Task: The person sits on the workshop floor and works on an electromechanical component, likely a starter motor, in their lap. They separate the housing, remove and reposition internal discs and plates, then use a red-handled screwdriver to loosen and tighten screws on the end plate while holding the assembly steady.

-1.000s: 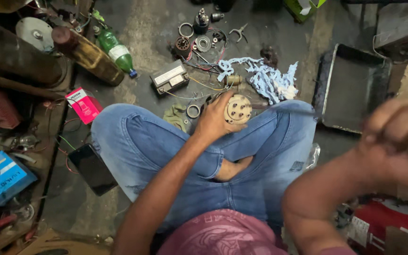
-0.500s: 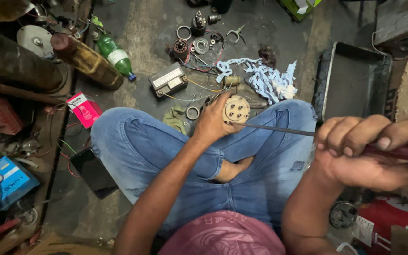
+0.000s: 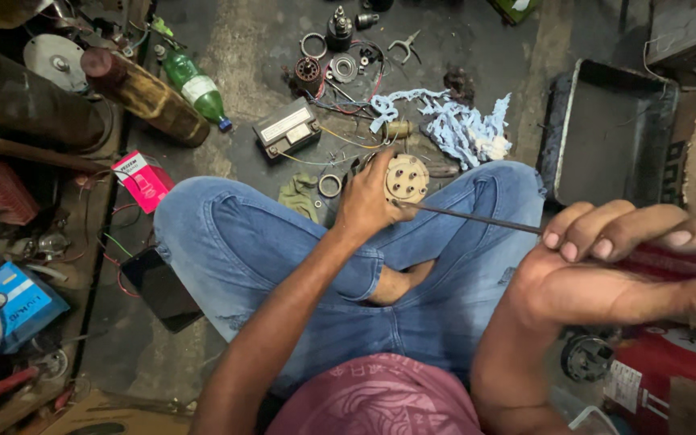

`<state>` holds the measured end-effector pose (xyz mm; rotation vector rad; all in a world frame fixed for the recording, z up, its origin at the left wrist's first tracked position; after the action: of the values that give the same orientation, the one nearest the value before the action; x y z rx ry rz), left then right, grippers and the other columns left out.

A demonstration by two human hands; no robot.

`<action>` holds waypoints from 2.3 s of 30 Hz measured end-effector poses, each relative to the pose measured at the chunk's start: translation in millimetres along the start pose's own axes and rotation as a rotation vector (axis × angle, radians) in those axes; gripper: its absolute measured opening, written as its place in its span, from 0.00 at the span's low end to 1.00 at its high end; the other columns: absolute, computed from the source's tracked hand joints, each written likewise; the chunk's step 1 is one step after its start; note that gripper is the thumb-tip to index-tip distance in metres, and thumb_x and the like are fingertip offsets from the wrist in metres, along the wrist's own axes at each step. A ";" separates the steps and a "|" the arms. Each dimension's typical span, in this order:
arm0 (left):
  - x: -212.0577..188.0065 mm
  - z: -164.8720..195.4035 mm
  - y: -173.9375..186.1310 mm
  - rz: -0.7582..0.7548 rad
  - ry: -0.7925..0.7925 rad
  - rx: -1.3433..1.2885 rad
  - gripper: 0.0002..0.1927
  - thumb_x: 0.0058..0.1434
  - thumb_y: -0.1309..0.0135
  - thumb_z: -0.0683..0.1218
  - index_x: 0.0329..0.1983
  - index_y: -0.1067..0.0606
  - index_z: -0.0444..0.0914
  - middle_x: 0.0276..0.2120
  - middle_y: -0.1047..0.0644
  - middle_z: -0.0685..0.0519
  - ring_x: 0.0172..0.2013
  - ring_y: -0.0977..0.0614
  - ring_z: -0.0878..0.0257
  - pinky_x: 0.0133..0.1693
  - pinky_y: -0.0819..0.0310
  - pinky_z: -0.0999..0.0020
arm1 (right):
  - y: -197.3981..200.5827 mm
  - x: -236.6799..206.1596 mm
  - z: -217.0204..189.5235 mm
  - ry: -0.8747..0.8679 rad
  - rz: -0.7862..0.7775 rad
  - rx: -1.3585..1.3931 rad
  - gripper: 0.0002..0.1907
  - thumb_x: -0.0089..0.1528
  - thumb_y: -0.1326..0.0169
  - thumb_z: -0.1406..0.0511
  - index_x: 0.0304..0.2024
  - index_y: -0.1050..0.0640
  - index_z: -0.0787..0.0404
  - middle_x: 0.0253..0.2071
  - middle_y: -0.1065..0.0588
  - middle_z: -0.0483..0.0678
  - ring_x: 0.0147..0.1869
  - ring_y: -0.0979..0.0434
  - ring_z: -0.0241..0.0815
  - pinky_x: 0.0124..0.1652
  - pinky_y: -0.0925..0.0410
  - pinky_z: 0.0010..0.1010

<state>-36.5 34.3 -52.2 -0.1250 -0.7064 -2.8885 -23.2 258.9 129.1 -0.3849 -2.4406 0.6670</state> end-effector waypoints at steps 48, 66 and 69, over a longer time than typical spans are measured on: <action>-7.9 8.2 8.6 0.022 -0.039 -0.012 0.51 0.48 0.29 0.60 0.71 0.41 0.42 0.64 0.29 0.41 0.57 0.21 0.42 0.54 0.24 0.50 | -54.5 -79.9 421.4 -0.237 -2.083 -0.678 0.11 0.52 0.40 0.65 0.37 0.19 0.63 0.32 0.21 0.59 0.35 0.20 0.59 0.37 0.29 0.46; -7.5 4.7 8.0 -0.005 -0.051 -0.019 0.53 0.46 0.28 0.56 0.72 0.42 0.41 0.65 0.31 0.41 0.60 0.24 0.40 0.57 0.26 0.50 | -51.0 -62.3 422.2 -0.146 -1.914 -0.605 0.13 0.52 0.37 0.64 0.38 0.19 0.64 0.35 0.21 0.57 0.37 0.20 0.56 0.39 0.28 0.43; -8.0 5.1 7.1 0.022 -0.073 0.003 0.54 0.45 0.28 0.55 0.72 0.43 0.41 0.65 0.31 0.40 0.61 0.25 0.40 0.57 0.26 0.50 | -42.5 -58.7 419.9 -0.313 -1.875 -0.652 0.14 0.52 0.37 0.64 0.37 0.19 0.63 0.33 0.21 0.55 0.34 0.21 0.53 0.37 0.28 0.42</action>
<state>-27.2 31.5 -45.5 -0.2373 -0.7173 -2.8749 -232.2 42.8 -172.9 1.6748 -1.9929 -0.9080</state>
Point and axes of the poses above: each hand's wrist, its own x-axis towards the middle knuckle, its own y-axis out of the back of the hand, z = x × y, the point moved 4 cm from there along x, towards the middle knuckle
